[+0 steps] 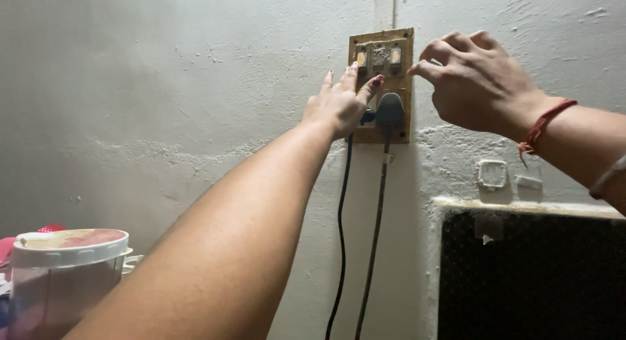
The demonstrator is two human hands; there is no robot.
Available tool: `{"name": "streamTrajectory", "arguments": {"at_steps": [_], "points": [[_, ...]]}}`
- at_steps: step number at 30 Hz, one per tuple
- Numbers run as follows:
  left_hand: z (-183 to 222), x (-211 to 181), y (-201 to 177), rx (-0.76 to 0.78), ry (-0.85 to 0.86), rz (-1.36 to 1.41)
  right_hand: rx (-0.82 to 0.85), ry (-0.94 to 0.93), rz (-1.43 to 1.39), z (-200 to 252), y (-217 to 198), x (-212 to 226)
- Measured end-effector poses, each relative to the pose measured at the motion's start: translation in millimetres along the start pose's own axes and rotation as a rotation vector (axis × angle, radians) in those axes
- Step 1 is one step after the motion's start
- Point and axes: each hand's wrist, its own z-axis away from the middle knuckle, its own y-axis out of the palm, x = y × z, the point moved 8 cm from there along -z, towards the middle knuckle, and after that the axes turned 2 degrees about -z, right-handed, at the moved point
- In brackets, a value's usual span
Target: Plug in an electric hand mixer and use it to whip cream in a bowl.
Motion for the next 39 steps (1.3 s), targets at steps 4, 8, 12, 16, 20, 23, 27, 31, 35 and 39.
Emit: {"name": "streamTrajectory", "arguments": {"at_steps": [4,8,12,16,20,23,27,31,35,39], "points": [[-4.8,1.7,0.3,-0.039,0.015,-0.092,0.030,0.010,0.023,5.1,1.3,0.8],[4.9,-0.9,-10.3,-0.051,0.013,-0.158,0.020,0.020,-0.047,7.2,6.0,0.2],[-11.2,11.7,-7.1,-0.058,-0.016,-0.087,-0.022,0.041,-0.133,-10.7,-7.6,13.9],[-35.1,40.7,-9.0,-0.209,-0.153,0.476,-0.142,-0.039,-0.285,-44.6,-31.8,51.4],[-38.2,56.3,6.2,-0.194,-0.336,0.918,-0.166,0.020,-0.192,-74.5,-19.8,74.1],[-28.7,59.6,21.6,-0.093,-0.360,1.082,0.242,0.056,-0.196,-84.1,-12.9,81.5],[-12.6,67.0,15.0,-0.158,-0.266,1.086,0.247,0.066,-0.164,-86.5,-19.0,87.9],[21.9,60.5,-0.9,-0.072,-0.262,1.064,0.324,-0.011,-0.135,-79.9,-12.8,101.3],[27.2,51.5,-5.3,-0.043,-0.229,0.994,0.128,-0.005,0.052,-72.7,5.0,98.5],[23.3,42.7,-7.5,-0.051,-0.199,1.000,-0.131,0.016,0.100,-71.2,-10.7,95.7]]}}
